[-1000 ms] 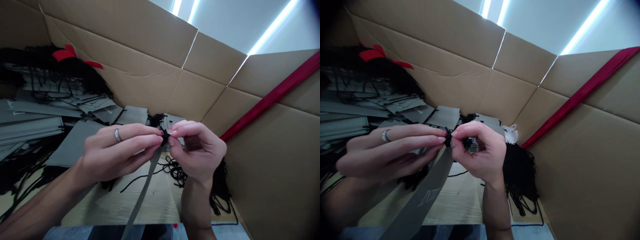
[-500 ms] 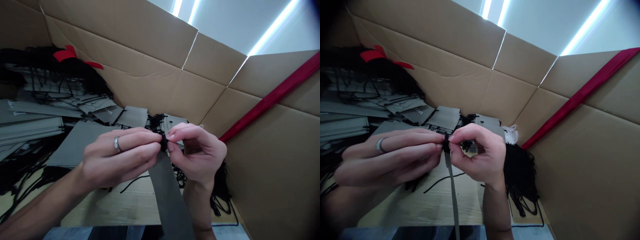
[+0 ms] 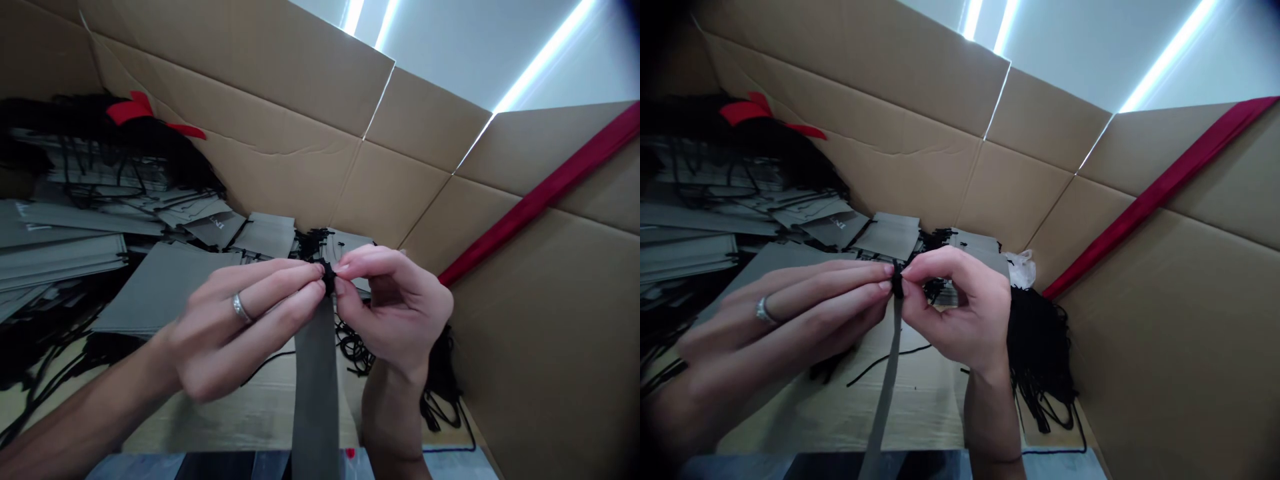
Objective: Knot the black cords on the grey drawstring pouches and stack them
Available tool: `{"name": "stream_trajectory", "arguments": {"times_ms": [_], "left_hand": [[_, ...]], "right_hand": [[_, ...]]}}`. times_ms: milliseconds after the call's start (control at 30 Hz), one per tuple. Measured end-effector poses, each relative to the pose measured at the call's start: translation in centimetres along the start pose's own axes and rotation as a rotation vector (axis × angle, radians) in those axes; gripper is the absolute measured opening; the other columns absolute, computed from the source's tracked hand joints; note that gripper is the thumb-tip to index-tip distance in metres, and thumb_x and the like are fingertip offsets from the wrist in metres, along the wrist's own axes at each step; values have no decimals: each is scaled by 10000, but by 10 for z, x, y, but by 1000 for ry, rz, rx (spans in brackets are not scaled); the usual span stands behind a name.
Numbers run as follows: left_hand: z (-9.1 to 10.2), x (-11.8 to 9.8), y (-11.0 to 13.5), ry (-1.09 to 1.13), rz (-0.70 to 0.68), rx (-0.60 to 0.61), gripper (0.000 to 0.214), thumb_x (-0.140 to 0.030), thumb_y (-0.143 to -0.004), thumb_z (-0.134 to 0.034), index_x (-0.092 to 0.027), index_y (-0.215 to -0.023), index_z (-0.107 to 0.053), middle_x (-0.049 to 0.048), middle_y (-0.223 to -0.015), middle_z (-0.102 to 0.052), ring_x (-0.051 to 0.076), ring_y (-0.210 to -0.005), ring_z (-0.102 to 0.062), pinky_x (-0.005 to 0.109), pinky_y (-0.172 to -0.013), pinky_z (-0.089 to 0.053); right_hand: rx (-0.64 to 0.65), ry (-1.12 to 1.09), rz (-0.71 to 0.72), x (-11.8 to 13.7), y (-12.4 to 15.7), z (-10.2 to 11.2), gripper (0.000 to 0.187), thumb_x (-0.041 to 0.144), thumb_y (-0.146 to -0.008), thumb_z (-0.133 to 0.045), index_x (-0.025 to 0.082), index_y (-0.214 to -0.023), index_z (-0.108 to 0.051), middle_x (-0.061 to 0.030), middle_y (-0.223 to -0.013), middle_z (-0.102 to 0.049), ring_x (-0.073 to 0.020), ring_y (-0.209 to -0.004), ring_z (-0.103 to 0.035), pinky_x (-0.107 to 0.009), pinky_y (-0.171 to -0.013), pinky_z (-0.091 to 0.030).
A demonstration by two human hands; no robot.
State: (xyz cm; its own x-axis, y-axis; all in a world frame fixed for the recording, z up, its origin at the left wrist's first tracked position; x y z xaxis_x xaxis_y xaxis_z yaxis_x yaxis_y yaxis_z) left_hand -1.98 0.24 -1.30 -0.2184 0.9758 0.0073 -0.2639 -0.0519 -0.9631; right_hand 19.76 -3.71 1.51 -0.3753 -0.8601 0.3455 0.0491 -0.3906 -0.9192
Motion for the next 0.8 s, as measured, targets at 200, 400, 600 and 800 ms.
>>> {"name": "stream_trajectory", "arguments": {"times_ms": [200,400,600,800], "left_hand": [[7,-24,-8,-123,112,61,324,-95,-978,-874,-281,-1239,-831,41,-1246,-896,275,-1118,-898,371,-1008,-810],[0,-21,-14,-99,49,4,204,-97,-984,-854,-266,-1083,-796,-1,-1139,-908,182,-928,-896,267,-924,-802],[-10,-11,-12,-46,-70,-73,181,-84,-973,-858,-195,-1082,-765,29,-1081,-903,128,-886,-866,207,-949,-769],[-6,-21,-12,-121,-12,-30,208,-96,-978,-878,-190,-1137,-783,36,-1145,-893,153,-978,-874,214,-929,-759]], "right_hand": [[43,14,75,0,-1,-1,278,21,-897,-778,270,-1016,-807,-8,-938,-835,-186,-829,-789,-346,-742,-673],[-28,-71,61,-4,-1,-5,280,28,-874,-803,281,-992,-809,-7,-910,-838,-196,-810,-789,-350,-718,-680],[-42,-156,36,-2,-2,-5,251,25,-879,-813,254,-983,-818,-18,-908,-830,-177,-812,-786,-311,-714,-678],[-20,-120,57,-3,-4,-1,260,-7,-907,-778,232,-1001,-819,-18,-925,-829,-165,-837,-783,-309,-752,-671]]}}
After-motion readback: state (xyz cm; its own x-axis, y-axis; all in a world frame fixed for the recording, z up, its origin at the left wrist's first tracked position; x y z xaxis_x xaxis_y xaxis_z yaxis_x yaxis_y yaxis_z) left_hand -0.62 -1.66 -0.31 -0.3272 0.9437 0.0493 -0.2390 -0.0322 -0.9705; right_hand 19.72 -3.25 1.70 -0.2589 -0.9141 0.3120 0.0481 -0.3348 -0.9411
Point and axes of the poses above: each hand's wrist, its own y-axis away from the middle knuckle, its own z-axis out of the back of the hand, x = y × z, the point moved 1 cm from there along -y, towards the middle knuckle
